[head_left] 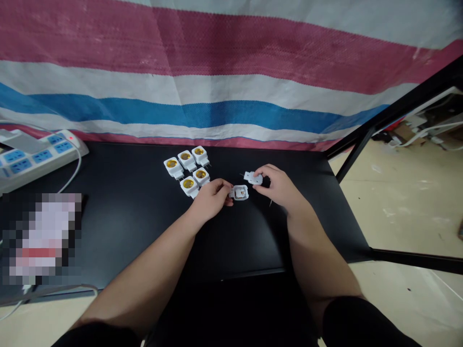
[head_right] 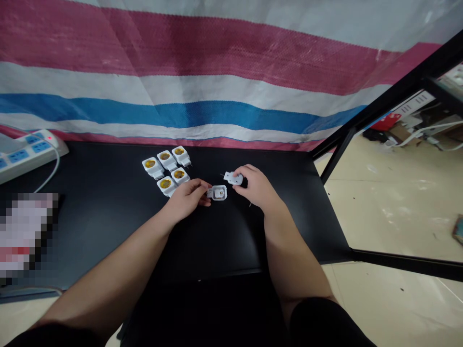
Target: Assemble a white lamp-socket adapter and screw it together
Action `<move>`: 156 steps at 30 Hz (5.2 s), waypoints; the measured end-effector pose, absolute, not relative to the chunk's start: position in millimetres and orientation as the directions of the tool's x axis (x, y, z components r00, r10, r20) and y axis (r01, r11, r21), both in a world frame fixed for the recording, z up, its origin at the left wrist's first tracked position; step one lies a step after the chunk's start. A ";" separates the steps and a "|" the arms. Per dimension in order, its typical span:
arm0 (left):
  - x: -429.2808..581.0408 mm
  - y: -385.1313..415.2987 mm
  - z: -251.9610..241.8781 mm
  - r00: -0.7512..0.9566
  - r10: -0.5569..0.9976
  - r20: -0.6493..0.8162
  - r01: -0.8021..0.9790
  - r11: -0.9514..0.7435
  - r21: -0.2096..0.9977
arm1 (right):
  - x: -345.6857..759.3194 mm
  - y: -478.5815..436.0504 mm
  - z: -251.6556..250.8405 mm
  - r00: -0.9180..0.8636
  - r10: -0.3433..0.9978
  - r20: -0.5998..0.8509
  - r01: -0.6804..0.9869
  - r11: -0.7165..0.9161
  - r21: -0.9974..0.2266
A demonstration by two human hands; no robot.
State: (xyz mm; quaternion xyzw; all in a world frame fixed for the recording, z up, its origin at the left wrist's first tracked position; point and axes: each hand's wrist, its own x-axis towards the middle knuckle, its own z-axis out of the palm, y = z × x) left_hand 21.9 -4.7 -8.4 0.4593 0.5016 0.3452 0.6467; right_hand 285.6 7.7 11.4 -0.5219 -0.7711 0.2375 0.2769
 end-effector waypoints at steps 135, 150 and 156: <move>22.3 -6.3 -5.5 0.245 0.966 -0.084 -0.104 0.112 0.988 | 262.8 1.0 13.8 -0.293 0.937 -0.189 0.158 -0.147 -0.976; 24.0 -9.8 -0.9 0.344 0.904 -0.253 -0.274 0.354 0.894 | 263.7 2.2 15.8 -0.322 0.942 -0.092 0.211 -0.023 -0.977; 24.3 -8.7 -4.2 0.347 0.906 -0.241 -0.287 0.347 0.893 | 263.4 2.5 16.2 -0.325 0.942 -0.078 0.202 -0.011 -0.979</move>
